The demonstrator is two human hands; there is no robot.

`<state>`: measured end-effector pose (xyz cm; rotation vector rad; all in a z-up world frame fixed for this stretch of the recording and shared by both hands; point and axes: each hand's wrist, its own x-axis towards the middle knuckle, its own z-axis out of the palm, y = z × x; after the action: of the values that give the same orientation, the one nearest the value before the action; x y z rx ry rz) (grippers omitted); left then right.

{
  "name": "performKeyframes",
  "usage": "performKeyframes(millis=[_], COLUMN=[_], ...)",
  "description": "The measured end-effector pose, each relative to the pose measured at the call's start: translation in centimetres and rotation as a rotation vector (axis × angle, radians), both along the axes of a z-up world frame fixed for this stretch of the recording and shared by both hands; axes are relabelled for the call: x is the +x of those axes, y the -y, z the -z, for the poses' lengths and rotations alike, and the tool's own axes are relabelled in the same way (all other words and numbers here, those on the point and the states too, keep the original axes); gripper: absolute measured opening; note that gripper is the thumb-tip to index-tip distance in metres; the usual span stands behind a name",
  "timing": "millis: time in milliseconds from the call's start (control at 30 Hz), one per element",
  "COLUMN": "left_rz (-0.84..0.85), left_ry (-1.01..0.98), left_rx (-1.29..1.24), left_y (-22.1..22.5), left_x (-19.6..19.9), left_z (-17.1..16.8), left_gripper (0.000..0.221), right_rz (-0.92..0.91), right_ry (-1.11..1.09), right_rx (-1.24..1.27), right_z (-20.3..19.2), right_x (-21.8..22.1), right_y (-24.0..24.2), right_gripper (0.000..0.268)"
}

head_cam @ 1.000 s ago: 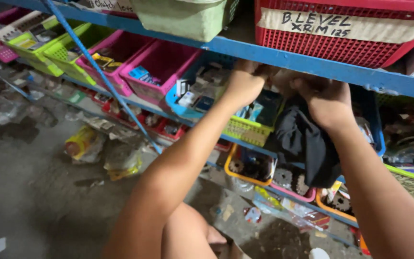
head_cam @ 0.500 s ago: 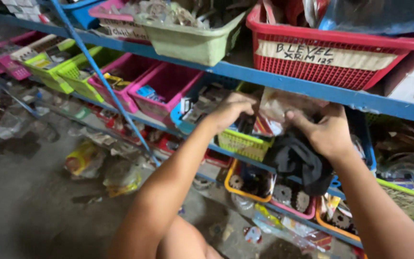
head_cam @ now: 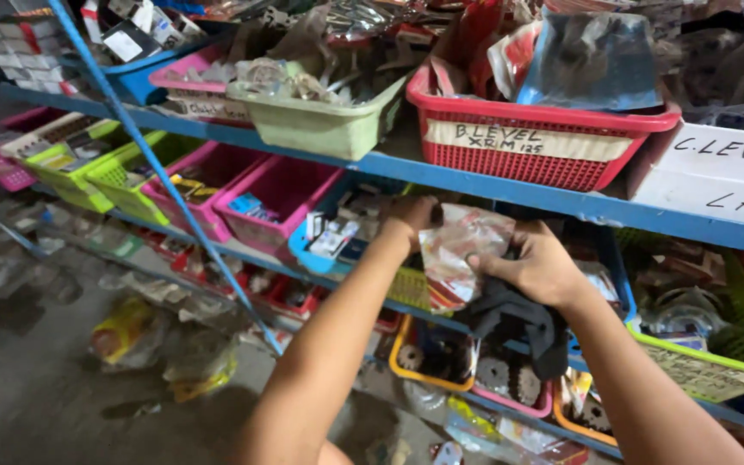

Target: Searching through bins of motorcycle parts on a low shelf while sitting on the floor.

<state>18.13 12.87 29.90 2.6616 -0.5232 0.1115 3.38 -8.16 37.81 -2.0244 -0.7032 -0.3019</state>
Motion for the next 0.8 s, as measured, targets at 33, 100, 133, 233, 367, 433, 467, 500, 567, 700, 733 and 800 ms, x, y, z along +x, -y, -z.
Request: performKeyframes(millis=[33, 100, 133, 233, 367, 433, 467, 500, 567, 700, 733, 800], left_rz=[0.005, -0.05, -0.044, -0.066, -0.143, -0.189, -0.27, -0.352, -0.417, -0.344, -0.349, -0.271], left_ry=[0.001, 0.09, 0.088, 0.097, 0.156, 0.171, 0.128, 0.085, 0.583, 0.388, 0.389, 0.412], left_rx=[0.002, 0.123, 0.126, 0.222, 0.256, 0.313, 0.154, -0.005, -0.082, -0.583, -0.581, -0.817], left_y=[-0.1, -0.2, 0.0, 0.7, 1.3, 1.2, 1.1, 0.9, 1.5, 1.4, 1.5, 2.0], left_x=[1.7, 4.6, 3.7, 4.2, 4.9, 1.8, 0.7, -0.2, -1.2, -8.7, -9.4, -10.5], left_z=[1.0, 3.6, 3.0, 3.2, 2.8, -0.1, -1.1, -2.1, 0.6, -3.2, -2.8, -1.9], left_gripper=[0.036, 0.031, 0.031, 0.03, 0.029, 0.03, 0.029, 0.029, 0.017, 0.044, 0.044, 0.034], right_rz=[0.005, 0.003, 0.009, -0.015, -0.011, -0.008, 0.006, 0.02, 0.064, 0.267, 0.261, -0.043], right_ry=[0.001, -0.001, -0.003, 0.03, 0.074, 0.073, 0.068, 0.063, 0.02, -0.102, -0.103, -0.155], right_rx=[0.002, 0.003, 0.006, 0.002, -0.002, 0.008, 0.011, 0.014, 0.047, 0.15, 0.15, 0.475], right_z=[0.1, 0.7, 0.7, 0.7, 0.8, 0.7, 0.6, 0.6, -0.9, 1.3, 2.3, 4.2], right_x=[0.3, 0.8, 0.7, 0.7, 0.9, 0.6, 0.5, 0.4, -0.7, 1.9, 2.8, 4.5], right_y=[0.2, 0.5, 0.6, 1.1, 1.2, 1.1, 1.1, 1.1, 0.3, 0.9, 1.6, 3.2], right_gripper=[0.012, 0.016, 0.016, 0.012, 0.015, 0.015, 0.016, 0.018, 0.017, 0.03, 0.03, 0.049])
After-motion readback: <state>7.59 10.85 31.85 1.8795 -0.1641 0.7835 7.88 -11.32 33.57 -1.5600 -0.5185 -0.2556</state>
